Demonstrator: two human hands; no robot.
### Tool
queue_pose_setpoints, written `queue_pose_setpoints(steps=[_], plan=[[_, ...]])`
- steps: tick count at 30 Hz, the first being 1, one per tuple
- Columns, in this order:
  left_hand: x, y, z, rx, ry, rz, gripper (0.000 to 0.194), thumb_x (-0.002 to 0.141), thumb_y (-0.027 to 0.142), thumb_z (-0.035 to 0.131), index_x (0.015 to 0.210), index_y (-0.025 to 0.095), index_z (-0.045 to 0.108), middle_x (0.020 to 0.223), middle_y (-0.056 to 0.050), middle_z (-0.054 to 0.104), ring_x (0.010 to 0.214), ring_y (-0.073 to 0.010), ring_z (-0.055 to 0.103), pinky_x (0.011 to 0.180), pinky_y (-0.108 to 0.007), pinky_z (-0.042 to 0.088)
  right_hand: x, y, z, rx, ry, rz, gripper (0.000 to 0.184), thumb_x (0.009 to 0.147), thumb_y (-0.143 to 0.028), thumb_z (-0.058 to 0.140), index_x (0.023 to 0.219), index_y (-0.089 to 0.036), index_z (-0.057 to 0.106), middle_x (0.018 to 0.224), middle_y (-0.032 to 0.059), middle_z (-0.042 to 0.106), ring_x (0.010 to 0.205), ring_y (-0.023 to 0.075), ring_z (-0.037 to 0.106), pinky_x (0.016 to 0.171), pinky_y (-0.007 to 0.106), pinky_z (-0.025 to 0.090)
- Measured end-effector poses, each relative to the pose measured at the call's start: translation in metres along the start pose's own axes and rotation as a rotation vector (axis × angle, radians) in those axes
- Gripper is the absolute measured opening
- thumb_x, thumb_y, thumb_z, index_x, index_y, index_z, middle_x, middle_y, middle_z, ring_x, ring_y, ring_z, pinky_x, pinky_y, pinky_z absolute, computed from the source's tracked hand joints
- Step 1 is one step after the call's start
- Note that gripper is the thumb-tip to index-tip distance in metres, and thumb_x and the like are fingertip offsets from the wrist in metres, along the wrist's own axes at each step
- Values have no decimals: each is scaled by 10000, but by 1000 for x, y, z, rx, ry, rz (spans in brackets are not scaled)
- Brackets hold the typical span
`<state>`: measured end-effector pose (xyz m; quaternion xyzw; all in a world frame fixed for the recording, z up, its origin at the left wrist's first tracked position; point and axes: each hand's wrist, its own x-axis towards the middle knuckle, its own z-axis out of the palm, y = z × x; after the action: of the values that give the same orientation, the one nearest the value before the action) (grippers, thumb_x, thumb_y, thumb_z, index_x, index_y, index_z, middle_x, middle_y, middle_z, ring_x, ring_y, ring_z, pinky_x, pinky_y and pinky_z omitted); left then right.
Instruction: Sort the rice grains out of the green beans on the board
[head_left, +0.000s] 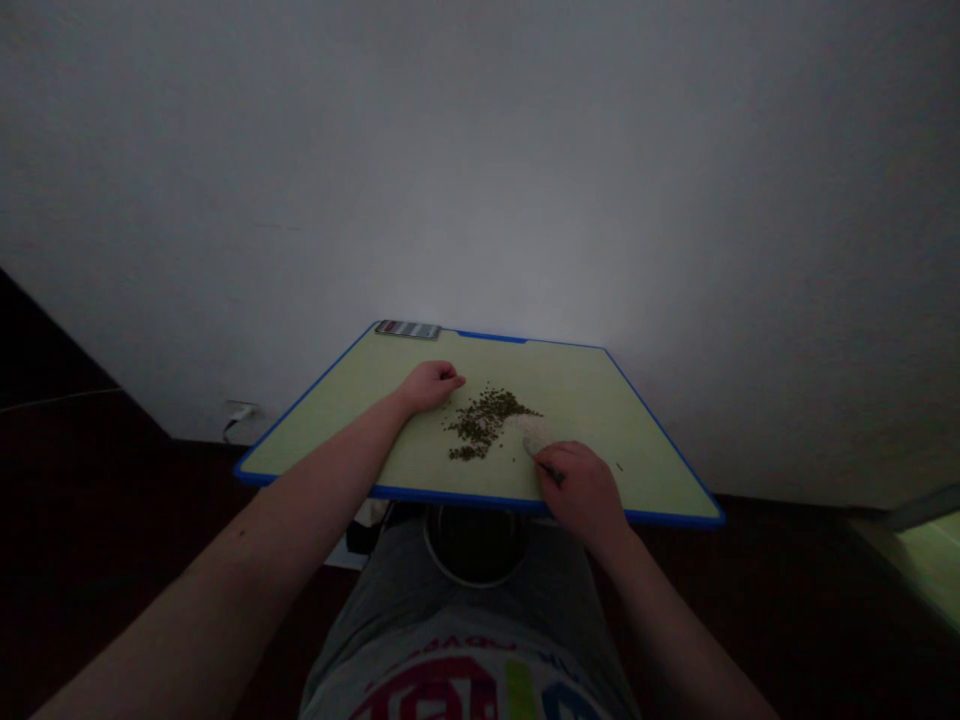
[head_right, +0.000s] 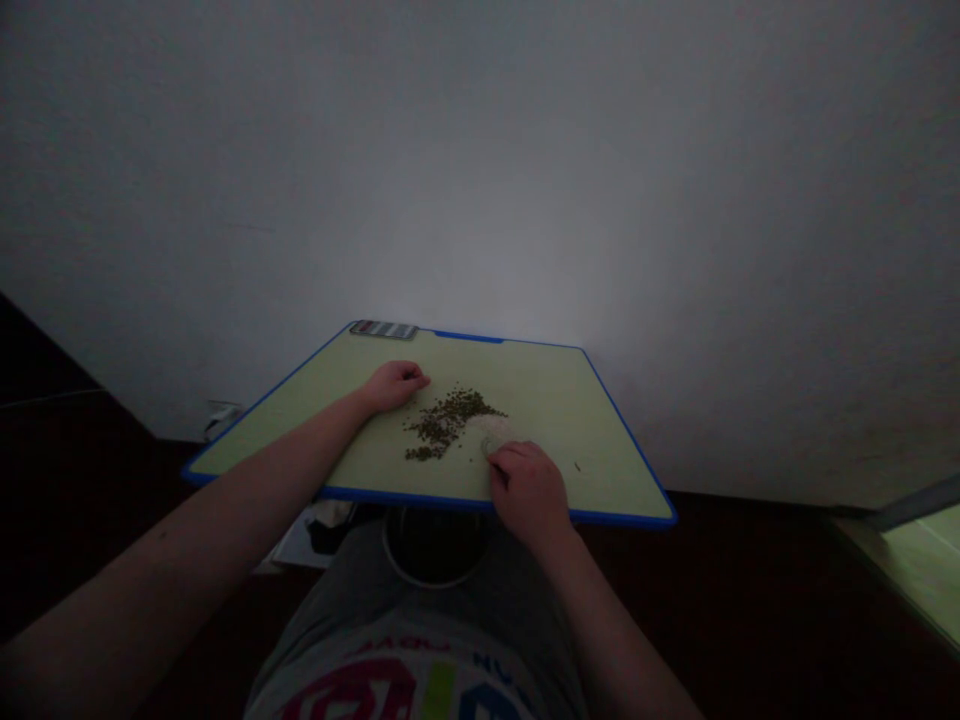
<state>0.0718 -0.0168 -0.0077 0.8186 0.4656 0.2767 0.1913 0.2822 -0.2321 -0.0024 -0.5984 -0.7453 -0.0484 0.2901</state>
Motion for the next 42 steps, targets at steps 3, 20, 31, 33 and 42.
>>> queue_pose_setpoints(steps=[3, 20, 31, 33, 42], plan=[[0, -1, 0, 1, -3, -3, 345, 709, 481, 483, 672, 160, 606, 567, 7, 544, 544, -117, 452, 528, -249, 325, -3, -6, -1, 39, -3, -29, 133, 760, -148, 515, 768, -200, 637, 793, 49, 645, 793, 181, 546, 741, 300, 421], [-1, 0, -1, 1, -1, 8, 338, 706, 477, 482, 652, 162, 593, 553, 7, 525, 549, -119, 446, 519, -248, 317, 14, -4, 3, 115, 18, -7, 139, 766, -170, 521, 780, -196, 657, 789, 39, 665, 777, 178, 580, 733, 300, 436], [0, -1, -1, -3, -4, 7, 344, 705, 484, 473, 656, 166, 594, 556, 8, 527, 546, -118, 448, 525, -249, 315, 23, 5, 4, 201, -24, 5, 143, 727, -167, 560, 808, -197, 675, 790, 27, 683, 739, 168, 607, 698, 284, 454], [0, -1, -1, -10, -6, 11, 342, 705, 482, 473, 656, 165, 591, 557, 8, 528, 544, -116, 449, 526, -248, 317, 20, 5, 1, 216, -32, -6, 143, 730, -167, 558, 808, -199, 674, 780, 25, 681, 723, 162, 606, 690, 280, 457], [-1, 0, -1, -6, -10, 5, 347, 708, 488, 470, 650, 168, 590, 544, 9, 519, 544, -121, 449, 518, -251, 315, 27, 10, 7, 190, 1, 8, 135, 735, -183, 561, 801, -206, 676, 810, 26, 687, 774, 177, 615, 727, 305, 459]])
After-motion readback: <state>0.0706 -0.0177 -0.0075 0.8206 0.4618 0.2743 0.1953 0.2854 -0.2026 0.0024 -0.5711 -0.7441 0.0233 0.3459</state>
